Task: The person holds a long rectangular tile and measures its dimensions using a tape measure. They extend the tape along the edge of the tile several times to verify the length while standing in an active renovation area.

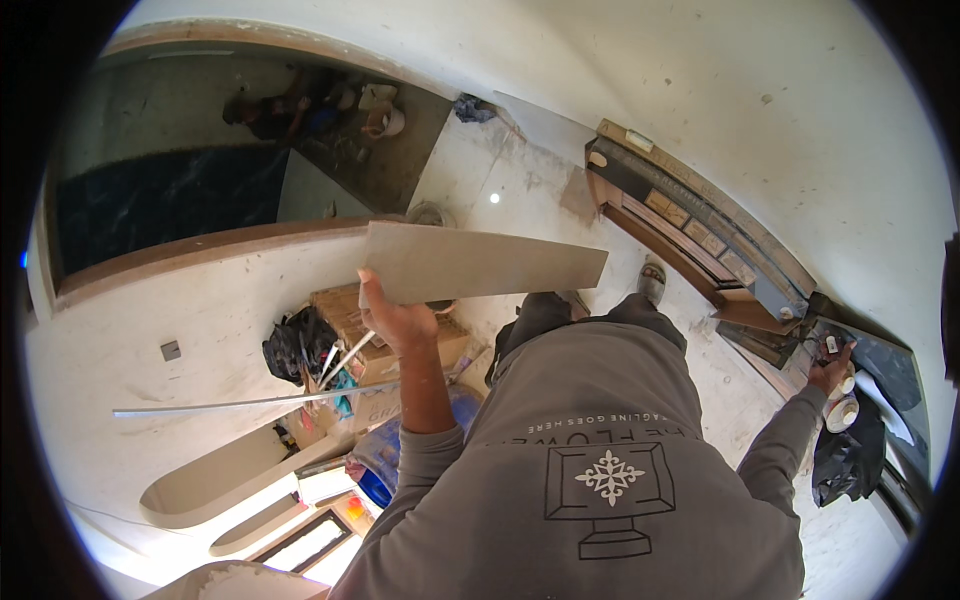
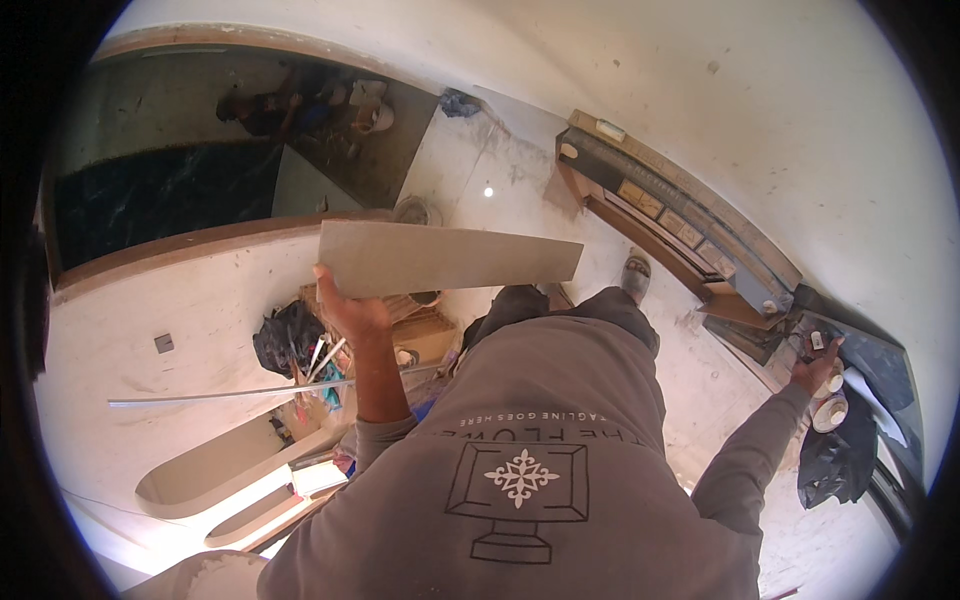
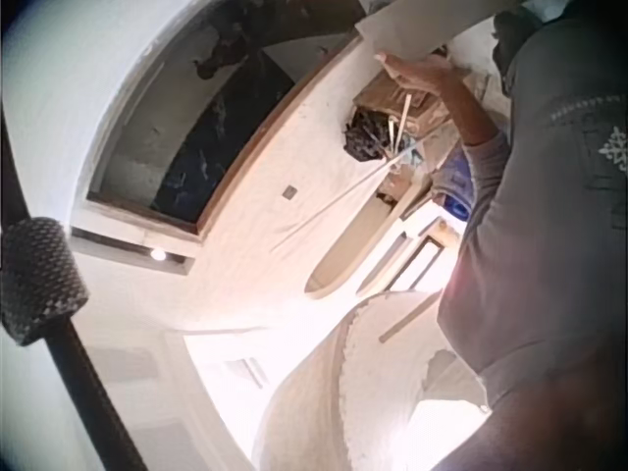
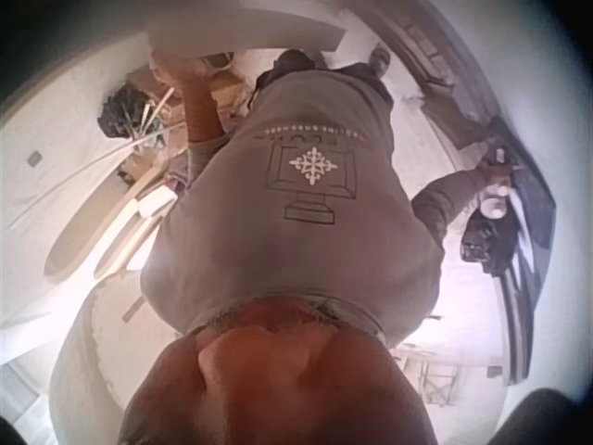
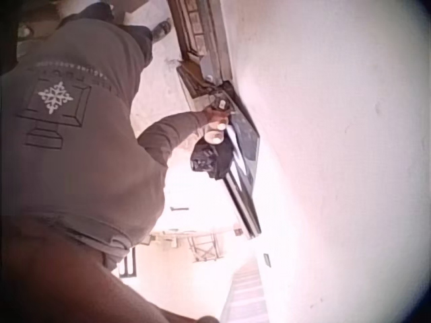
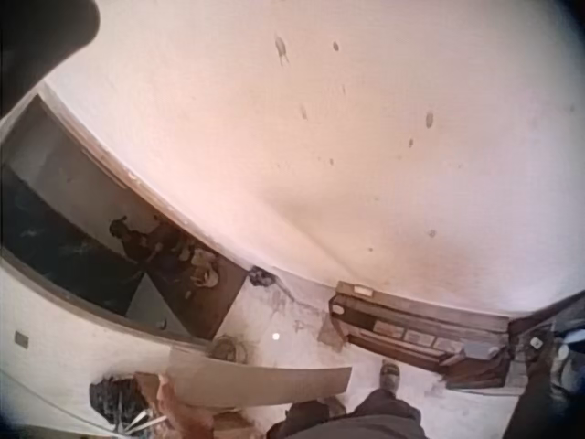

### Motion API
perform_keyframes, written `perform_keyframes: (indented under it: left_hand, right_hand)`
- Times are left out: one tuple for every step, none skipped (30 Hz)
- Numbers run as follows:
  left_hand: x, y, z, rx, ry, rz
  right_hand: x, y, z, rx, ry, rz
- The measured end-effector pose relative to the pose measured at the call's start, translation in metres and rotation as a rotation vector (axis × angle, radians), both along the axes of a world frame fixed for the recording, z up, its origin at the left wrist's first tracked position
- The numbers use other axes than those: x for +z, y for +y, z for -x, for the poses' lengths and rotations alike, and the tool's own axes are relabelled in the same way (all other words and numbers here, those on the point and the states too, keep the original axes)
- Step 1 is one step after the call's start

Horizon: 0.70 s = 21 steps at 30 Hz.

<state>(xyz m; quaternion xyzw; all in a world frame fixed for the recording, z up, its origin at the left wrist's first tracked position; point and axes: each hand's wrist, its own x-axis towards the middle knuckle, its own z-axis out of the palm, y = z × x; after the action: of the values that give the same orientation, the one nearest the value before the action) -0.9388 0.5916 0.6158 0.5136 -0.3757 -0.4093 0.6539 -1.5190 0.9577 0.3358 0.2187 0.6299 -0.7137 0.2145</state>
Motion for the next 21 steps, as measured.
perform_keyframes:
  left_hand:
    - [-0.002,0.000,0.003,0.008,-0.015,-0.011]
    - [-0.002,0.000,0.008,0.015,-0.030,-0.022]
    - [-0.002,0.000,0.013,0.021,-0.046,-0.031]
    - [-0.002,0.002,0.015,0.042,-0.062,-0.041]
    - [-0.003,0.005,0.018,0.064,-0.078,-0.050]
    - [-0.003,0.007,0.019,0.086,-0.094,-0.060]
    - [-0.004,0.008,0.020,0.100,-0.099,-0.050]
    - [-0.004,0.010,0.020,0.115,-0.104,-0.040]
    - [-0.004,0.012,0.019,0.132,-0.109,-0.031]
    - [-0.005,0.015,0.015,0.155,-0.112,-0.052]
    - [-0.006,0.018,0.010,0.180,-0.116,-0.073]
    - [-0.006,0.022,0.004,0.208,-0.119,-0.094]
    - [-0.007,0.023,0.001,0.208,-0.128,-0.101]
    - [-0.009,0.026,-0.004,0.218,-0.133,-0.112]
    - [-0.011,0.029,-0.008,0.229,-0.138,-0.123]
    - [-0.011,0.034,-0.010,0.248,-0.138,-0.123]
    - [-0.011,0.038,-0.013,0.268,-0.137,-0.121]
    - [-0.012,0.042,-0.016,0.287,-0.135,-0.119]
    - [-0.012,0.046,-0.019,0.266,-0.120,-0.093]
    - [-0.010,0.051,-0.021,0.237,-0.106,-0.070]
    - [-0.008,0.055,-0.024,0.208,-0.091,-0.046]
  right_hand:
    - [-0.005,0.003,0.003,0.025,0.001,0.014]
    - [-0.010,0.007,0.003,0.035,0.027,0.014]
    - [-0.014,0.010,0.002,0.044,0.052,0.014]
    - [-0.015,0.007,0.002,0.063,0.077,0.011]
    - [-0.015,0.004,0.001,0.063,0.076,0.008]
    - [-0.015,-0.001,-0.001,0.063,0.075,0.005]
    - [-0.014,-0.004,-0.002,0.061,0.076,0.004]
    - [-0.012,-0.007,-0.004,0.062,0.075,0.000]
    - [-0.009,-0.010,-0.005,0.065,0.073,-0.005]
    - [-0.005,-0.013,-0.008,0.068,0.072,-0.011]
    - [-0.001,-0.016,-0.010,0.057,0.039,-0.026]
    - [0.004,-0.020,-0.011,0.049,0.006,-0.041]
    - [0.009,-0.019,-0.013,0.027,-0.022,-0.055]
    - [0.005,-0.013,-0.007,0.024,-0.015,-0.035]
    - [-0.008,0.000,0.003,0.022,-0.008,-0.014]
    - [-0.017,0.007,0.011,0.026,-0.004,0.011]
    - [-0.021,0.012,0.016,0.037,-0.031,0.012]
    - [-0.023,0.019,0.020,0.047,-0.057,0.012]
    - [-0.025,0.019,0.022,0.059,-0.087,0.010]
    - [-0.005,0.011,0.009,0.089,-0.094,-0.048]
    - [-0.002,0.011,0.006,0.074,-0.079,-0.050]
